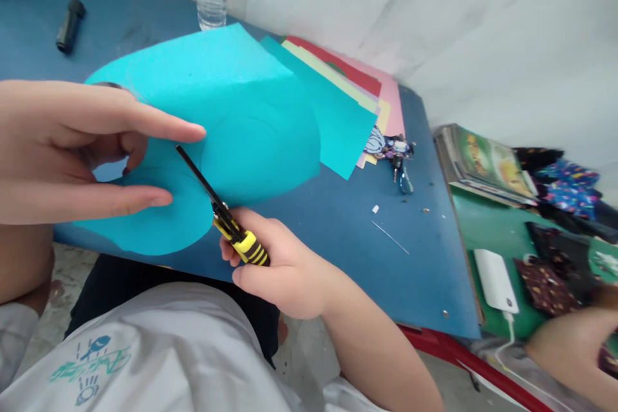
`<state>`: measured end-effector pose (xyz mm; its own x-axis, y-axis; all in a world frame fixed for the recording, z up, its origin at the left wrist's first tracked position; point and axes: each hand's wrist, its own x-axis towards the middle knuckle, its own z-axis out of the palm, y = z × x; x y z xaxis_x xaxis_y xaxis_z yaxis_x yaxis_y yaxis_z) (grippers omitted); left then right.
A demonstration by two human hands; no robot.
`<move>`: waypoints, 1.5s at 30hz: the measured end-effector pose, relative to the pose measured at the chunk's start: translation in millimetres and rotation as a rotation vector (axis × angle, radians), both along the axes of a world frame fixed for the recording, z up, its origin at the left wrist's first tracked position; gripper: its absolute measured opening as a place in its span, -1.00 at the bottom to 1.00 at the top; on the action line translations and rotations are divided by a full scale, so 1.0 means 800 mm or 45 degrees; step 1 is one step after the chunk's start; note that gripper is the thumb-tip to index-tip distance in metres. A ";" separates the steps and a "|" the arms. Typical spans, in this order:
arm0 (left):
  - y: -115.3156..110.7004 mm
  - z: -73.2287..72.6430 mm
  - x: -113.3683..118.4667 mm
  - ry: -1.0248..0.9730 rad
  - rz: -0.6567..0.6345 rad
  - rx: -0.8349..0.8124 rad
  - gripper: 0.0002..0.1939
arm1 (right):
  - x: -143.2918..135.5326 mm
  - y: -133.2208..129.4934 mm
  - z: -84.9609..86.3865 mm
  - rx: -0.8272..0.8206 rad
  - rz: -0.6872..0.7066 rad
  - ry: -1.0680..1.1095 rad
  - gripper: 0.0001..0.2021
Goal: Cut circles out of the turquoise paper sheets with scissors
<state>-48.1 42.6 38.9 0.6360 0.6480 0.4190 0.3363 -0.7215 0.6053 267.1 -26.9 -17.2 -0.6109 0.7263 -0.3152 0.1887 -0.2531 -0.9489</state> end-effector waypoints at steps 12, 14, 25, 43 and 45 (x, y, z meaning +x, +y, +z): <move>0.002 0.000 -0.009 0.022 -0.069 -0.066 -0.49 | 0.003 0.000 0.003 0.102 0.056 -0.072 -0.77; 0.002 0.000 -0.009 0.053 -0.065 -0.049 -0.52 | 0.004 0.001 0.001 0.108 0.057 -0.059 -0.76; 0.004 0.002 -0.009 0.100 -0.079 -0.123 -0.54 | 0.004 0.003 -0.001 0.110 0.068 -0.042 -0.74; 0.004 0.002 -0.006 0.067 -0.075 -0.115 -0.57 | 0.005 0.001 -0.008 0.102 0.033 0.052 -0.72; 0.002 0.003 -0.006 0.056 -0.086 -0.122 -0.58 | 0.004 0.000 -0.006 0.101 0.029 0.038 -0.73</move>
<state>-52.5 44.3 41.7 0.6961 0.6387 0.3278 0.3164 -0.6828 0.6586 270.6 -27.1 -21.7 -0.6357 0.7341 -0.2389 0.1652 -0.1729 -0.9710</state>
